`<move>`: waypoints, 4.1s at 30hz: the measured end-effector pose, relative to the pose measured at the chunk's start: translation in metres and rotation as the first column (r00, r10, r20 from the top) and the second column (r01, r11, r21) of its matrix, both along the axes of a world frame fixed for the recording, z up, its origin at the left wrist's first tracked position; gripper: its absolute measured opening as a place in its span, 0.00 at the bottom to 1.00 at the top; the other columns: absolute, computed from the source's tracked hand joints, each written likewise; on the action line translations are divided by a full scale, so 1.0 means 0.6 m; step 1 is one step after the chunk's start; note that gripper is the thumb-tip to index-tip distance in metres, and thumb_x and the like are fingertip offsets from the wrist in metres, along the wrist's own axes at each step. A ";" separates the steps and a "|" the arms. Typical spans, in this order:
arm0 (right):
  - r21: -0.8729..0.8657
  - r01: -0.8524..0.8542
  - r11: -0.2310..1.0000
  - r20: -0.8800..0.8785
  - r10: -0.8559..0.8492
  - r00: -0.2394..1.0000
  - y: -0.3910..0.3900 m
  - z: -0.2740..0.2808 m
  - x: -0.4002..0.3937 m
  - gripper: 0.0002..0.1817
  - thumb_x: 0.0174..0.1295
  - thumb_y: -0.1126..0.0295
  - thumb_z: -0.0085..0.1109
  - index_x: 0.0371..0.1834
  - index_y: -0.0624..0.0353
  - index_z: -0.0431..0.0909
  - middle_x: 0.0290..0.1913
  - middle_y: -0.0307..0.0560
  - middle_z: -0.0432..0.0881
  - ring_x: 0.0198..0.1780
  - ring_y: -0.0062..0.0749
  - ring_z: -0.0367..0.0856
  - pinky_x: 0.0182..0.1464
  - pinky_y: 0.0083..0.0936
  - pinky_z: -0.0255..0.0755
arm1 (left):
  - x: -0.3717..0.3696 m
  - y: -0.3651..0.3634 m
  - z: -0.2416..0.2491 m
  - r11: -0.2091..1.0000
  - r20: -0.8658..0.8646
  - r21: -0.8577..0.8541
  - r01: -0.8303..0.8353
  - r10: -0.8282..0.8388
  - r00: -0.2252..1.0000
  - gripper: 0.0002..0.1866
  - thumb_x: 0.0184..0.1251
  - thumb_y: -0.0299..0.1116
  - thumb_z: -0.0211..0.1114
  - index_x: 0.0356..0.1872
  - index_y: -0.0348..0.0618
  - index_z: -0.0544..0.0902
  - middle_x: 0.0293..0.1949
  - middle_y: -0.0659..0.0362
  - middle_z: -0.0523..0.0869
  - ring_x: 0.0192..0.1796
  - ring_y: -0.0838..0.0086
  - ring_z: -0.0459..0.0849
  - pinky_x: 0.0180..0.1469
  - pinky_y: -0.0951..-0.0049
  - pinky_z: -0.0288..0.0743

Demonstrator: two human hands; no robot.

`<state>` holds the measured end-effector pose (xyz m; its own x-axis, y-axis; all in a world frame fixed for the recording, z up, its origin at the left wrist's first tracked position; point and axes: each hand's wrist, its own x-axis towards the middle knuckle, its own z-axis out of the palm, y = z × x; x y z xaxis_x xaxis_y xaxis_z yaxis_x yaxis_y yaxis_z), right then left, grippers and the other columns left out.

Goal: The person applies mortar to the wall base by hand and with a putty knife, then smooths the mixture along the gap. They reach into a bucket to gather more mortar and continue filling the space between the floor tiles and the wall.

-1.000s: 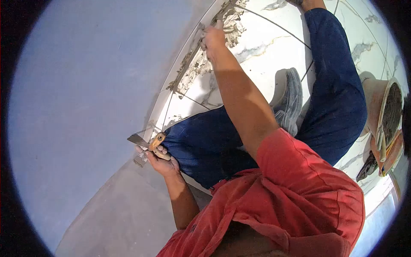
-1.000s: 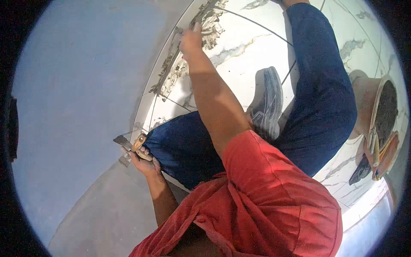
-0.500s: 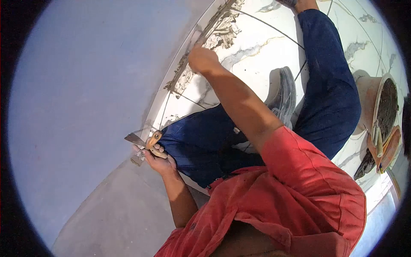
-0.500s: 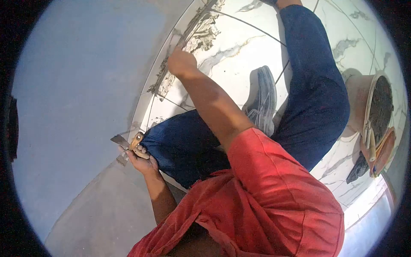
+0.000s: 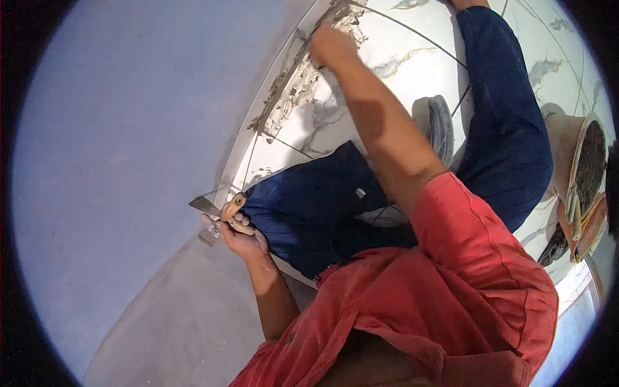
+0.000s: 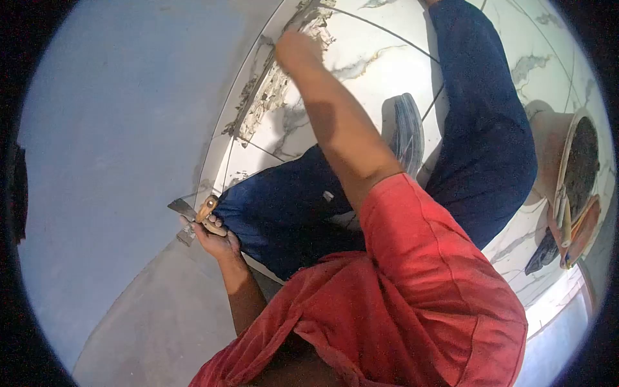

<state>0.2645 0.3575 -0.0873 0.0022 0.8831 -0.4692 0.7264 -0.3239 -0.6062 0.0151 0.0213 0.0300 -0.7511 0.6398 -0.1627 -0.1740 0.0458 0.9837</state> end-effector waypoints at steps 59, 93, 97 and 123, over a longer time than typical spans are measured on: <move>0.101 -0.328 0.939 -0.114 0.338 0.934 -0.171 0.037 -0.108 0.31 0.62 0.72 0.48 0.70 0.68 0.59 0.45 0.60 0.85 0.51 0.53 0.84 0.54 0.43 0.77 | -0.001 0.000 0.001 0.999 0.033 0.040 -0.002 0.001 0.999 0.27 0.81 0.41 0.42 0.78 0.60 0.50 0.43 0.56 0.79 0.33 0.76 0.76 0.31 0.77 0.73; 0.360 0.168 0.918 -0.306 -0.055 0.950 -0.145 -0.053 -0.082 0.19 0.53 0.66 0.70 0.46 0.65 0.84 0.48 0.60 0.81 0.49 0.50 0.81 0.53 0.38 0.74 | -0.061 -0.033 -0.060 0.964 0.311 0.246 -0.100 0.020 0.950 0.21 0.79 0.44 0.47 0.61 0.39 0.70 0.46 0.55 0.81 0.38 0.73 0.80 0.35 0.76 0.77; 0.612 0.087 0.786 -0.102 -0.030 0.994 -0.146 -0.063 -0.104 0.20 0.49 0.66 0.74 0.45 0.62 0.82 0.43 0.61 0.80 0.49 0.53 0.79 0.50 0.41 0.73 | -0.055 -0.031 -0.053 0.968 0.304 0.221 -0.118 0.047 0.951 0.21 0.80 0.44 0.46 0.59 0.37 0.72 0.47 0.54 0.81 0.38 0.73 0.79 0.35 0.76 0.77; 0.598 0.142 0.789 0.033 -0.201 0.979 -0.138 -0.074 -0.118 0.19 0.51 0.75 0.61 0.48 0.63 0.71 0.35 0.59 0.80 0.43 0.56 0.78 0.48 0.46 0.67 | -0.055 -0.035 -0.048 0.983 0.241 0.175 -0.057 0.013 0.971 0.25 0.80 0.46 0.46 0.60 0.32 0.71 0.47 0.52 0.81 0.40 0.74 0.81 0.35 0.79 0.78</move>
